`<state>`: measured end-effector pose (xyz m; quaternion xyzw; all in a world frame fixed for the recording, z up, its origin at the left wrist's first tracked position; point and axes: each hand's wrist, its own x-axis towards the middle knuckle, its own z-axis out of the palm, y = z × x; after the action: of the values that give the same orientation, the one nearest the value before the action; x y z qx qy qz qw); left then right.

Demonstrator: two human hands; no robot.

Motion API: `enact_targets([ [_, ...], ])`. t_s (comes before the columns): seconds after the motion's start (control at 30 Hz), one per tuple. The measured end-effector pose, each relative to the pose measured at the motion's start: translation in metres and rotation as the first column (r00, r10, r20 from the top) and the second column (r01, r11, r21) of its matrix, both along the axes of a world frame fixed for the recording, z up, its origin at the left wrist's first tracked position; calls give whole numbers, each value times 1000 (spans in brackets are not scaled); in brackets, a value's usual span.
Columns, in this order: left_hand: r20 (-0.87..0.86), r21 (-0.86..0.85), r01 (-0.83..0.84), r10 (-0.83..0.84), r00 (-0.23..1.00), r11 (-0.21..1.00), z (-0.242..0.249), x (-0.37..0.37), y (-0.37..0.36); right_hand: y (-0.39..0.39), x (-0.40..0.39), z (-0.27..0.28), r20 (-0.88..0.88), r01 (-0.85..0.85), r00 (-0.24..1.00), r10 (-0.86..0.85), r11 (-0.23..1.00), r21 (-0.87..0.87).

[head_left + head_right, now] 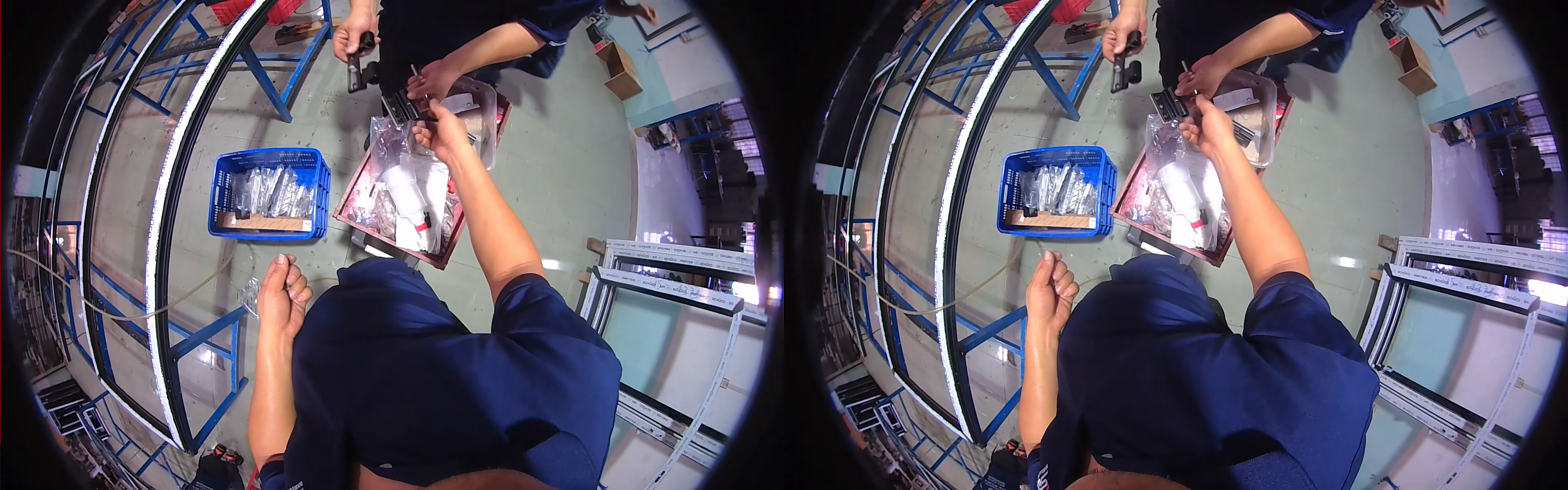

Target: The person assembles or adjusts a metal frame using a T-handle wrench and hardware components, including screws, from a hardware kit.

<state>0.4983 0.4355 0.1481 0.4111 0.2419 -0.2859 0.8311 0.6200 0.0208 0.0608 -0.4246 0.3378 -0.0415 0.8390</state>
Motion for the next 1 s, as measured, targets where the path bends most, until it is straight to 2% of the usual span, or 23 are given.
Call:
enact_targets([
  [0.03, 3, 4, -4, 4, 1000, 1000, 0, 0, 0, 12, 1, 2, -46, 16, 999, -20, 995, -102],
  [0.1, 1, -1, -6, 6, 1000, 1000, 1, 0, 0, 39, -5, 5, -4, 68, 998, -69, 990, -123],
  [0.2, 2, -5, -8, 8, 1000, 1000, 2, 2, -1, 67, -8, -10, 75, 175, 982, -171, 984, -38],
  [0.23, 3, -2, -2, 2, 1000, 1000, 2, 2, 0, 74, -8, -12, 70, 166, 984, -163, 985, -38],
  [0.3, 9, -1, 3, -3, 1000, 1000, 0, 2, 1, 86, -11, -12, 146, 278, 954, -261, 954, -109],
  [0.37, 15, -3, 4, -4, 1000, 1000, -1, 1, 2, 88, -20, -7, 140, 258, 960, -243, 961, -98],
  [0.57, 66, 52, 37, -41, 997, 998, -1, 5, 5, 105, -63, 17, 159, 100, 984, -85, 991, -92],
  [0.63, 69, 87, 38, -44, 997, 995, 0, 5, 5, 122, -75, 24, 158, 15, 987, -4, 997, -72],
  [0.7, 134, 39, 113, -117, 984, 993, 0, 5, 8, 150, -87, 38, 150, -123, 980, 133, 990, -74],
  [0.73, 124, 46, 88, -93, 988, 995, 0, 4, 10, 169, -93, 51, 146, -178, 972, 184, 983, -53],
  [0.77, 145, 34, 119, -122, 982, 992, 0, 4, 11, 188, -100, 66, 141, -233, 964, 226, 972, 28],
  [0.8, 166, 25, 149, -151, 974, 988, 1, 2, 14, 201, -105, 65, 171, -315, 935, 310, 949, -3],
  [0.87, 143, 59, 96, -104, 984, 994, 12, -3, 17, 227, -112, 63, 185, -438, 878, 441, 897, -63],
  [0.97, 136, 53, 27, -34, 990, 998, 4, -14, 38, 270, -124, 68, 271, -504, 818, 508, 859, -89],
  [1.0, 179, 73, 32, -45, 983, 997, 4, -18, 45, 282, -127, 74, 247, -534, 804, 541, 840, -101],
])
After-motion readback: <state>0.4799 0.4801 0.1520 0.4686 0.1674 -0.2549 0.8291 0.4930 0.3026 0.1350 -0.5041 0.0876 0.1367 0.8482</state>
